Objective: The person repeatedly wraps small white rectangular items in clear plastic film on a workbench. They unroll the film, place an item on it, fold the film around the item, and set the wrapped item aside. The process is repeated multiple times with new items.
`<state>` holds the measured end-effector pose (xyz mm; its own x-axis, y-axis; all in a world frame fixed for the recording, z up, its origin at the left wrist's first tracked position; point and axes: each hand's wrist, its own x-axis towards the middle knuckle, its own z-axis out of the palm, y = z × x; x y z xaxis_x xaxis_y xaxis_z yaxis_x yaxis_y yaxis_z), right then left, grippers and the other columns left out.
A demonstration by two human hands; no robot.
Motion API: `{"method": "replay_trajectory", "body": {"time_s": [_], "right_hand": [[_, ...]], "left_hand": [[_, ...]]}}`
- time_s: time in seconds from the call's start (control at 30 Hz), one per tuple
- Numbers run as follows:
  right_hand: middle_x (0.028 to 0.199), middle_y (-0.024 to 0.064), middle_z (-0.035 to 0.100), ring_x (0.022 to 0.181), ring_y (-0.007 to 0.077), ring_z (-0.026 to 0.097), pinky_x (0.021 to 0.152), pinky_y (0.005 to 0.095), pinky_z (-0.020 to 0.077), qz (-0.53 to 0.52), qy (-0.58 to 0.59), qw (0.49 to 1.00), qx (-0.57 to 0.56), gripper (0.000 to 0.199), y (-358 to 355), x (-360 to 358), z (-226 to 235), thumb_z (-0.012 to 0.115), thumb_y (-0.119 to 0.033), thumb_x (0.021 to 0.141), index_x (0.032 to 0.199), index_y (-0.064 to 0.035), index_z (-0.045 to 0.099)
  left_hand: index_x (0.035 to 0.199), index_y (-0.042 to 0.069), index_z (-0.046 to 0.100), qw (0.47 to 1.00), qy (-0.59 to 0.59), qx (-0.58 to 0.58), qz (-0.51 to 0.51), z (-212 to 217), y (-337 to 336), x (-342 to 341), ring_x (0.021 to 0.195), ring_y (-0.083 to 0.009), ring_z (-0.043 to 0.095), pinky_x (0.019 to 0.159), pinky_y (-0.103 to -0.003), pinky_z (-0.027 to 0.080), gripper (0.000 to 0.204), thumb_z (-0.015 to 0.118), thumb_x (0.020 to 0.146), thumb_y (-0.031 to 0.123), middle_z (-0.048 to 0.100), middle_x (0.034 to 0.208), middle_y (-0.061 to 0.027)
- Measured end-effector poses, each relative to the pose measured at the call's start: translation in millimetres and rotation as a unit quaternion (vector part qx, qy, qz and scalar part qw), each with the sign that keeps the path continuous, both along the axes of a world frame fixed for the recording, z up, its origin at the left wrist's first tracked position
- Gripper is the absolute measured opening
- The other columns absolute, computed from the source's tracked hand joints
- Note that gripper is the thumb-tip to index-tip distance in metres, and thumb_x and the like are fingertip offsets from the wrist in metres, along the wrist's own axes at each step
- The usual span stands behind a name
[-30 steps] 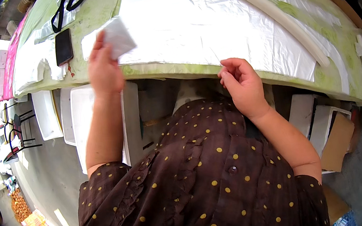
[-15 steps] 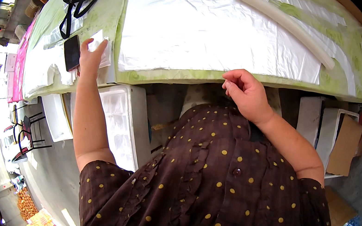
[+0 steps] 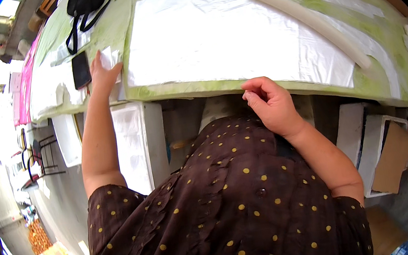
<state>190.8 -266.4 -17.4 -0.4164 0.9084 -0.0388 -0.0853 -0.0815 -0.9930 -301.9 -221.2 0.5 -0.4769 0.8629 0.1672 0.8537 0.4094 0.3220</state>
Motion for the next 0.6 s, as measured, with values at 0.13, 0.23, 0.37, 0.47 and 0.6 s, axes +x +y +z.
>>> {"method": "replay_trajectory", "body": {"time_s": [0.13, 0.23, 0.37, 0.47, 0.6], "right_hand": [[0.108, 0.0093, 0.067, 0.100, 0.0216, 0.062, 0.091, 0.0343, 0.0501, -0.131, -0.169, 0.928, 0.304, 0.026, 22.7, 34.9, 17.8, 0.068, -0.002, 0.089, 0.115, -0.0030, 0.065], [0.122, 0.0153, 0.063, 0.117, 0.0362, 0.056, 0.106, 0.0467, 0.0426, -0.271, -0.366, 0.745, 0.487, 0.042, 61.8, 94.5, 29.9, 0.073, -0.006, 0.080, 0.121, -0.0084, 0.066], [0.128, 0.0156, 0.062, 0.120, 0.0362, 0.057, 0.105, 0.0488, 0.0437, -0.239, -0.598, 0.672, 0.366, 0.051, 107.9, 185.7, 28.3, 0.067, -0.016, 0.086, 0.136, -0.0182, 0.060], [0.124, 0.0174, 0.063, 0.114, 0.0379, 0.061, 0.100, 0.0479, 0.0486, -0.138, -0.631, 0.730, 0.226, 0.055, 105.1, 197.9, 51.4, 0.064, -0.019, 0.087, 0.141, -0.0186, 0.056], [0.118, 0.0199, 0.063, 0.111, 0.0374, 0.062, 0.099, 0.0420, 0.0492, -0.056, -0.580, 0.802, 0.130, 0.063, 61.9, 153.6, 91.6, 0.067, -0.019, 0.084, 0.145, -0.0111, 0.053]], "left_hand": [[0.161, 0.013, 0.028, 0.996, 0.064, 0.056, 0.000, -17.3, -17.2, -35.6, 0.152, -0.0416, 0.024, 0.122, -0.047, 0.027, 0.118, 0.086, 0.068, 0.057, 0.025, 0.162, -0.0306], [0.161, 0.021, 0.029, 0.986, 0.130, 0.094, -0.040, 16.4, -18.1, 3.5, 0.152, -0.0404, 0.024, 0.121, -0.052, 0.027, 0.106, 0.083, 0.075, 0.051, 0.019, 0.167, -0.0208], [0.158, 0.013, 0.035, 0.963, 0.038, 0.147, -0.225, 43.2, 0.1, 82.4, 0.149, -0.0366, 0.032, 0.121, -0.048, 0.029, 0.090, 0.082, 0.082, 0.022, 0.033, 0.161, -0.0199], [0.154, 0.006, 0.039, 0.934, -0.163, 0.067, -0.310, 54.0, 1.0, 162.6, 0.148, -0.0298, 0.036, 0.122, -0.041, 0.028, 0.081, 0.079, 0.083, 0.009, 0.042, 0.157, -0.0156], [0.155, 0.006, 0.037, 0.870, -0.202, 0.065, -0.444, 41.0, 1.8, 251.8, 0.150, -0.0292, 0.035, 0.123, -0.040, 0.026, 0.081, 0.076, 0.084, 0.007, 0.040, 0.159, -0.0155]]}}
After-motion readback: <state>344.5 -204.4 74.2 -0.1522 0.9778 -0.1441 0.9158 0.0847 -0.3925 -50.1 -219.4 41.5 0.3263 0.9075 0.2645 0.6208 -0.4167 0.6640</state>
